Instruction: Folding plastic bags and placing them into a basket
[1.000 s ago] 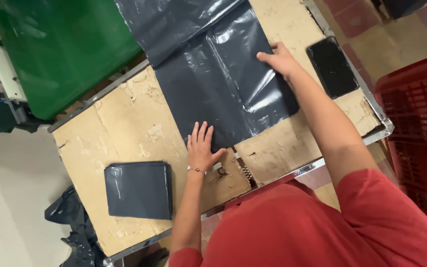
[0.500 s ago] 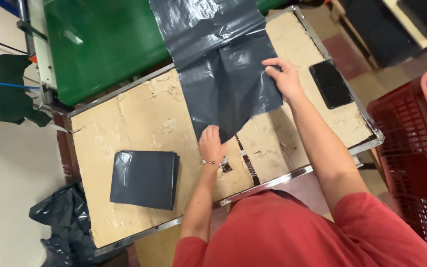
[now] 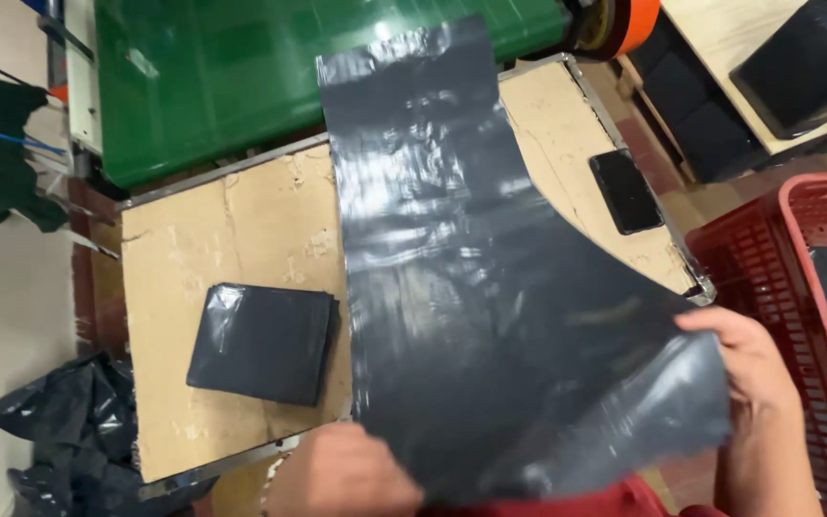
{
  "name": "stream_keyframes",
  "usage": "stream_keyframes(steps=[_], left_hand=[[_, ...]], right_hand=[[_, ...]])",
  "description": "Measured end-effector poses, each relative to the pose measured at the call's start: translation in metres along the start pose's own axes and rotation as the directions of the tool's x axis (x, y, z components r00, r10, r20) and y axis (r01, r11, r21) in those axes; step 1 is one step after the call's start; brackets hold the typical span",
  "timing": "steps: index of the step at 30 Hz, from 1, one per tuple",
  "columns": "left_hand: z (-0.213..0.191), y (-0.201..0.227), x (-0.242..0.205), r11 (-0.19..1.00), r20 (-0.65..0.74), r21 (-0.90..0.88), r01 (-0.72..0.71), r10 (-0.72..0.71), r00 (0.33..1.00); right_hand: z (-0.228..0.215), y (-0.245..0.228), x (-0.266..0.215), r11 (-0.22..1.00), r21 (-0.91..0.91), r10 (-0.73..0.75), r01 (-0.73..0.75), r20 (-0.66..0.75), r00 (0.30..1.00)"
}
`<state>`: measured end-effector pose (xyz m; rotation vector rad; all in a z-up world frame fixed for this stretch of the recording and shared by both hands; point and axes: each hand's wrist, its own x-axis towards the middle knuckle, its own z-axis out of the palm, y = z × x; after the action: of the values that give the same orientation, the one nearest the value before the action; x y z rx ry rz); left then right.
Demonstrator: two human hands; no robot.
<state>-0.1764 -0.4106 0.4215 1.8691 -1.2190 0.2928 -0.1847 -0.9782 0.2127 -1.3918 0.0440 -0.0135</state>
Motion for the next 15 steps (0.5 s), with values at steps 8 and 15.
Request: stream_keyframes(steps=[8, 15], left_hand=[[-0.041, -0.156, 0.047, 0.65, 0.419, 0.478, 0.59, -0.76, 0.498], [0.032, -0.392, 0.017, 0.064, -0.054, -0.997, 0.032, -0.969, 0.241]], right_hand=[[0.141, -0.131, 0.099, 0.789, -0.593, -0.35, 0.164, -0.213, 0.912], [0.133, 0.012, 0.41, 0.681, -0.674, -0.449, 0.288, -0.073, 0.891]])
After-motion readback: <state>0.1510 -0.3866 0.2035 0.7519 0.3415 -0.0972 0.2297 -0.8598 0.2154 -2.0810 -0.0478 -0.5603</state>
